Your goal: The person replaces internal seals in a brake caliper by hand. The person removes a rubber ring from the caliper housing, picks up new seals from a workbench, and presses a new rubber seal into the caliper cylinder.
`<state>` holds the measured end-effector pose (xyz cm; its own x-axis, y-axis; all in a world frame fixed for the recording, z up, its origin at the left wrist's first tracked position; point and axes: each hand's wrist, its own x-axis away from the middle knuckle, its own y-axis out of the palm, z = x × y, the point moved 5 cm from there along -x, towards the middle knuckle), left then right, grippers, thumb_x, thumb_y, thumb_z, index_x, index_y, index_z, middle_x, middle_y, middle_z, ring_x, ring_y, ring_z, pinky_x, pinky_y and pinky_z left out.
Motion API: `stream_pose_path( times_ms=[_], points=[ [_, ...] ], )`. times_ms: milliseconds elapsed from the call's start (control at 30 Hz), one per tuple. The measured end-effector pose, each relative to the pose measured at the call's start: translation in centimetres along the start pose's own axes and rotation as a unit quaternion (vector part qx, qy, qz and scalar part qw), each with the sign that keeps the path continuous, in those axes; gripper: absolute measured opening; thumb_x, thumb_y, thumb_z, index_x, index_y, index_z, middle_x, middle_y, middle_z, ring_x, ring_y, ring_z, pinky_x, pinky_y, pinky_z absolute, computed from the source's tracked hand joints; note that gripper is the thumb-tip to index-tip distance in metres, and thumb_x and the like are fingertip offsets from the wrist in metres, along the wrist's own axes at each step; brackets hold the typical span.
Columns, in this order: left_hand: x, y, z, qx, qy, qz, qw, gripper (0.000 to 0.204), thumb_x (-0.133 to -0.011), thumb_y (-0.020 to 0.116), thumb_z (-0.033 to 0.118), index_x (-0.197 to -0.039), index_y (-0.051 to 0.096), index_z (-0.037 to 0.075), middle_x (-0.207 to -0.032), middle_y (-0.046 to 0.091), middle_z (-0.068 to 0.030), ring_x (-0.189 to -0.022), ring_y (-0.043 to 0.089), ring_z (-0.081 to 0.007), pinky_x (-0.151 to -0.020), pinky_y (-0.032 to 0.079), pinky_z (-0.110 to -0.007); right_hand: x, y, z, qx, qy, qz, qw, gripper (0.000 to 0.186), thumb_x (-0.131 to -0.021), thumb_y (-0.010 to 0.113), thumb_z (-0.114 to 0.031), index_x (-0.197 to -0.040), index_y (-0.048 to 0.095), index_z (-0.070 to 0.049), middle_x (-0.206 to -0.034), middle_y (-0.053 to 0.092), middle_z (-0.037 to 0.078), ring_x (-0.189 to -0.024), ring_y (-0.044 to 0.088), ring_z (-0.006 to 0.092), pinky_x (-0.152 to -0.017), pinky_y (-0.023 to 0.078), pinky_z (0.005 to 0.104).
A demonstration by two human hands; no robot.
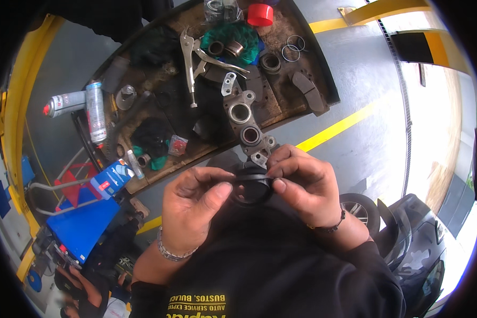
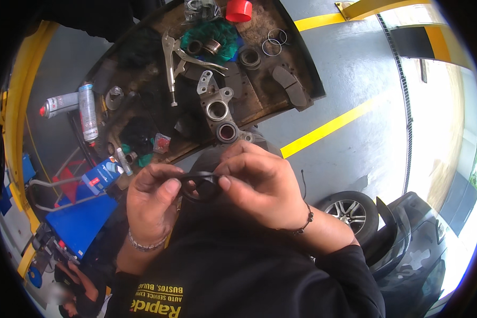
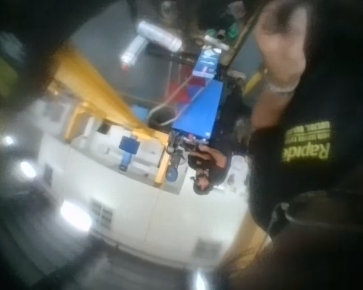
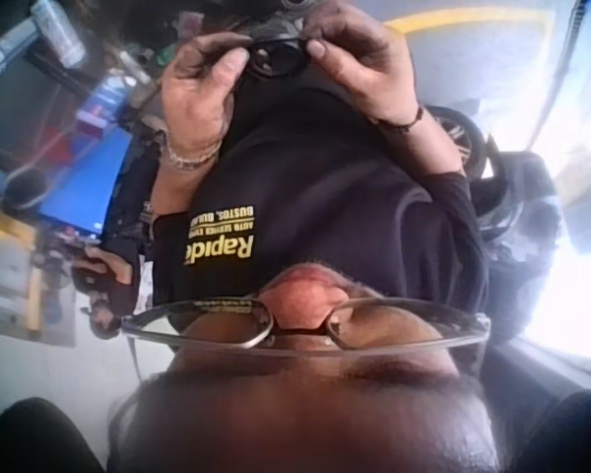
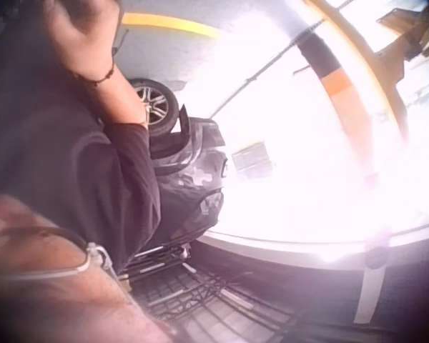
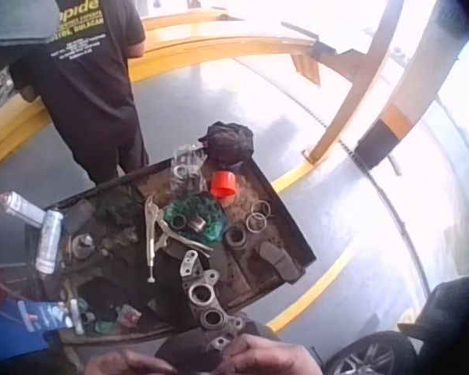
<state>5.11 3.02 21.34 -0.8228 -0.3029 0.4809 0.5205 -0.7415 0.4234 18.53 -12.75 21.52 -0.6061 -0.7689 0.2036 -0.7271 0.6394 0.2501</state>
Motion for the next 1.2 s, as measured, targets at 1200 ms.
stream_pose_path(
  times_ms=[1200],
  points=[
    [0.7, -1.6, -1.7, -0.316, 0.279, -0.061, 0.905, 0.018, -0.087, 0.068, -0.005, -0.101, 0.059, 0.003, -0.100, 0.070, -0.0125, -0.087, 0.068, -0.0202, -0.079, 0.055, -0.031, 3.8, 0.3, 3.2, 0.059, -0.002, 0.016, 0.998, 0.024, -0.089, 0.076, -0.007, -0.110, 0.066, -0.003, -0.101, 0.074, 0.009, -0.096, 0.071, 0.0199, -0.084, 0.056, 0.0349]
  ],
)
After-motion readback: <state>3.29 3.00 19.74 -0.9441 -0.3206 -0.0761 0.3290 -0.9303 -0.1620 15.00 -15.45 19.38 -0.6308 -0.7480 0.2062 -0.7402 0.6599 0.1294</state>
